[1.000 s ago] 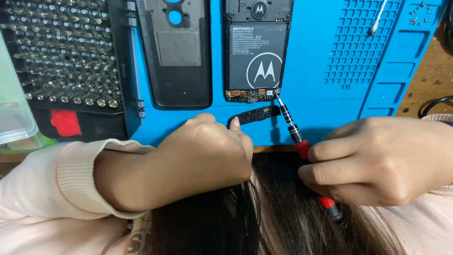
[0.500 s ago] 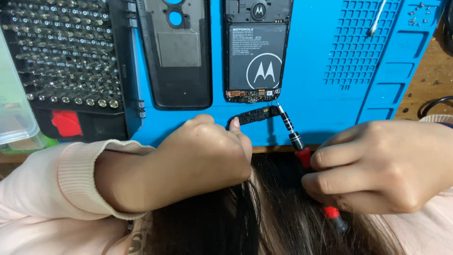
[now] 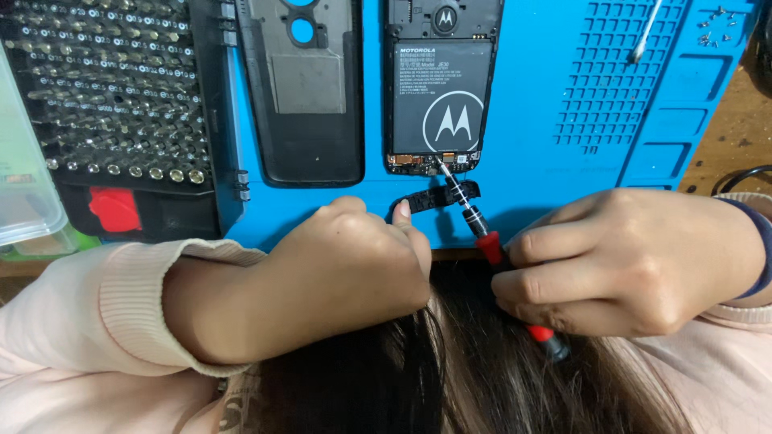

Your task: The person uses a screwdriver to remove screws from a disassembled Motorola smartphone placed on a blue work mat. They then use a red plastic tool to remove small screws from the phone's camera module and place them into a red screw holder. The person continues to remove and organize screws from the phone's internal components.

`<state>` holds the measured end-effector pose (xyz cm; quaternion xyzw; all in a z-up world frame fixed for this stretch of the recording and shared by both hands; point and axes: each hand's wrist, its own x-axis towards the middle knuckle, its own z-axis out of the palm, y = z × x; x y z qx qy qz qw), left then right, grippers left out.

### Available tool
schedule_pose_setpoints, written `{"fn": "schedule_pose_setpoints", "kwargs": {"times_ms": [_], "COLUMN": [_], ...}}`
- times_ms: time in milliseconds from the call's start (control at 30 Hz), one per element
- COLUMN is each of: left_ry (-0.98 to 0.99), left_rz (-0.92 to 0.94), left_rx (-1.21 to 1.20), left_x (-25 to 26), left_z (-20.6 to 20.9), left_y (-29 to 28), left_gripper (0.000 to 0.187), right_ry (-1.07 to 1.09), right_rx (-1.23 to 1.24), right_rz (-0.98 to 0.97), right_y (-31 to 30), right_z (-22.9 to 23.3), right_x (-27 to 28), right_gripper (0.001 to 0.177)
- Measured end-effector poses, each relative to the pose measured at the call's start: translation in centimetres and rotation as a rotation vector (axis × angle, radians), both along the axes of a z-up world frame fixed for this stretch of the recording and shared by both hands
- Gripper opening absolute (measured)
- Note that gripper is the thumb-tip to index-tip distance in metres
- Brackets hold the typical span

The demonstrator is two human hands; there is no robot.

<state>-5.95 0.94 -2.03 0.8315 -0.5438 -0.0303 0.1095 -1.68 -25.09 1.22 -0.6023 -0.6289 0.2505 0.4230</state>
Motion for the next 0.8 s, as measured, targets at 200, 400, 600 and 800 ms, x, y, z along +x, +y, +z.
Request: {"fn": "schedule_pose_setpoints", "kwargs": {"times_ms": [200, 400, 600, 800], "left_ry": [-0.02, 0.032, -0.015, -0.04], "left_rz": [0.005, 0.002, -0.084, -0.146], "left_rx": [0.009, -0.006, 0.031, 0.075], "left_x": [0.0, 0.2, 0.4, 0.8], "left_z": [0.1, 0.2, 0.0, -0.1], "left_y": [0.0, -0.2, 0.1, 0.2], "left_gripper": [0.009, 0.024, 0.01, 0.008], "right_ry": [0.017, -0.016, -0.058, 0.009], "right_rx": [0.044, 0.087, 0.11, 0.093], "right_rz": [-0.017, -0.072, -0.105, -0.062], "right_y": [0.6, 1.3, 1.5, 1.3], "right_z": [0.1, -0.2, -0.8, -0.6], "right_x": [0.3, 0.2, 0.1, -0.1], "right_gripper": [0.027, 0.026, 0.021, 0.031]}}
